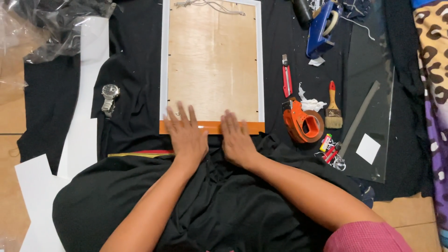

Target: The person applies clear packing tape along the edges of a rectangular wooden frame using a handheld tape dispenser. They rotate the frame to reach each side, press the tape down, and wipe the surface with a white cloth.

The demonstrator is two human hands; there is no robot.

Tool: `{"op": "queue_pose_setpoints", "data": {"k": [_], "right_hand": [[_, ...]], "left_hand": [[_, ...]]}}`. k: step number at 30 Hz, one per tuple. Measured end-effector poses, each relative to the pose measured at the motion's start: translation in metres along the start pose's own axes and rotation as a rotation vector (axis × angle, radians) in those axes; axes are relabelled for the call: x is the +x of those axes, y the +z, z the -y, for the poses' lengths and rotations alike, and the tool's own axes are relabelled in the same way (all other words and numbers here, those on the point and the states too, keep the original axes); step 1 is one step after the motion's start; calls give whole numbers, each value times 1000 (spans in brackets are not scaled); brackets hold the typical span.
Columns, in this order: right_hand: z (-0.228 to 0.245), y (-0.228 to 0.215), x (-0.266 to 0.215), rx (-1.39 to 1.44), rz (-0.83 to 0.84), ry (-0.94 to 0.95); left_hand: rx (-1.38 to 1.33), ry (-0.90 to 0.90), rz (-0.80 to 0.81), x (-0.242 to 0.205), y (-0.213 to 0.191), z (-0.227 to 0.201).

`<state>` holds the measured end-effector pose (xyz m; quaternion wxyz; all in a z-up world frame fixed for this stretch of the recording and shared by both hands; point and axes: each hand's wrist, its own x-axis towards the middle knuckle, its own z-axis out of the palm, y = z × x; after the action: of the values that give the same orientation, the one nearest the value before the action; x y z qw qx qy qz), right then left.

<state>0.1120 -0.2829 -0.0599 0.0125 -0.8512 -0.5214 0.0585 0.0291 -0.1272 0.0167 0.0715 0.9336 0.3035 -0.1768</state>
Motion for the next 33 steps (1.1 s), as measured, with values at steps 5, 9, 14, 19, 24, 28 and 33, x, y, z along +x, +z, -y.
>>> {"op": "queue_pose_setpoints", "data": {"k": [5,9,14,19,24,28,33], "right_hand": [[-6,2,7,171,466,66],[-23,-50,-2,175,783,352],[-53,-51,-11,207,893,688],[-105,-37,7,241,774,653],[-151,-35,53,377,203,699],[-117,-55,64,634,82,862],[-122,-62,74,710,87,863]], "left_hand": [[-202,253,402,19,62,2],[-207,278,421,20,63,8],[-291,289,420,20,51,16],[-670,174,232,46,42,60],[-829,-131,-101,87,46,82],[-809,-153,-100,94,19,76],[-740,-265,50,95,14,68]]}}
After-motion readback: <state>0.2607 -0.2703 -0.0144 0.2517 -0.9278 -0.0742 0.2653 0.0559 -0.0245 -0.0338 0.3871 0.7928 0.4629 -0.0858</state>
